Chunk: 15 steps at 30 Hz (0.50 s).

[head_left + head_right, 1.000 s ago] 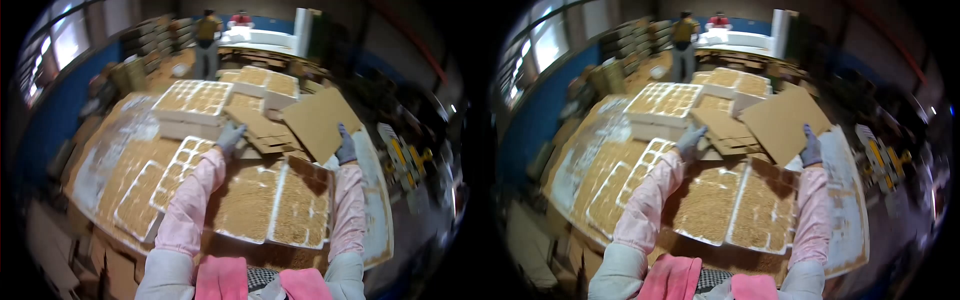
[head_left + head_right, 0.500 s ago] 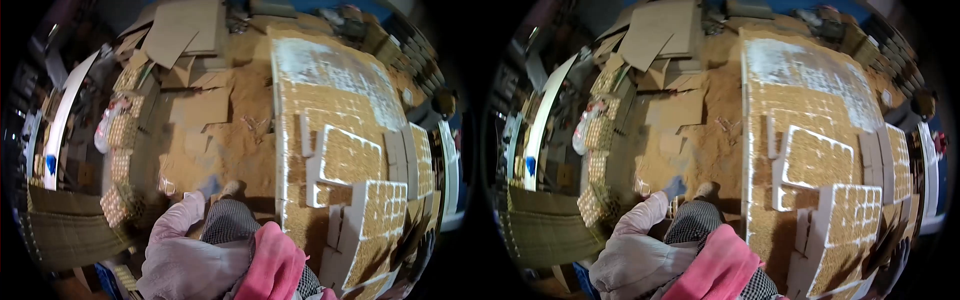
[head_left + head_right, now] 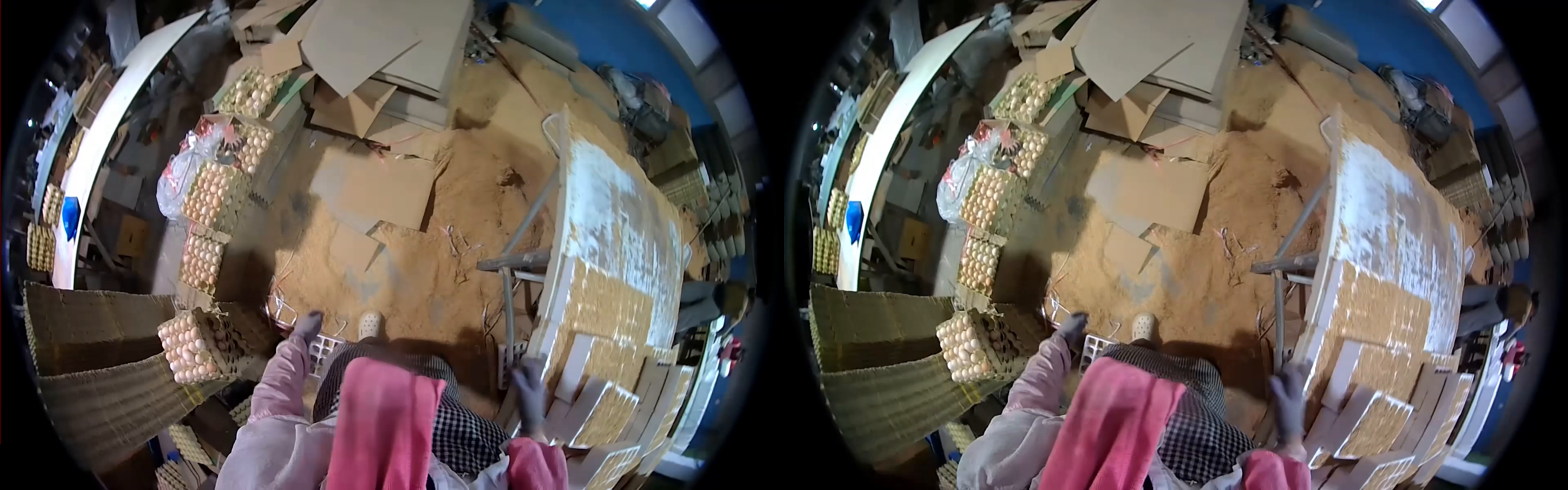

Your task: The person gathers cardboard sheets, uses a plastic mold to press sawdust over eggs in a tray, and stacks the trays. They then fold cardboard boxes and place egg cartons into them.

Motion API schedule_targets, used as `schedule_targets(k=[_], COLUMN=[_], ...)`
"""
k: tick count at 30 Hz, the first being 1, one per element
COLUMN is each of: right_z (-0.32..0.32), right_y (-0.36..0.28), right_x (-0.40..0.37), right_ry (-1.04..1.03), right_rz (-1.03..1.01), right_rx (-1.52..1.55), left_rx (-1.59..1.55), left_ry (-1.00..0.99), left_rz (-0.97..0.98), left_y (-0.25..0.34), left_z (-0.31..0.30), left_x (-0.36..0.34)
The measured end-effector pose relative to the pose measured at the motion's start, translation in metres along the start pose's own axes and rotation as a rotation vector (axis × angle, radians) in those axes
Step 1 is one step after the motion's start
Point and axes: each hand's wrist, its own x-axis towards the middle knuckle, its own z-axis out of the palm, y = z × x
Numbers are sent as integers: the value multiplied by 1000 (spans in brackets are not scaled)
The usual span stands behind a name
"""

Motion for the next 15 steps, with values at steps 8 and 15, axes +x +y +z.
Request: schedule_targets(k=[8, 15], right_z=[235, 422], right_y=[-54, -8], right_x=[238, 435], right_ry=[-435, -662], right_rz=[-324, -286], right_rx=[-539, -1163], left_rx=[-772, -632], left_ry=[274, 379], left_rz=[-418, -827], left_y=[86, 17], left_z=[-72, 1], left_x=[88, 141])
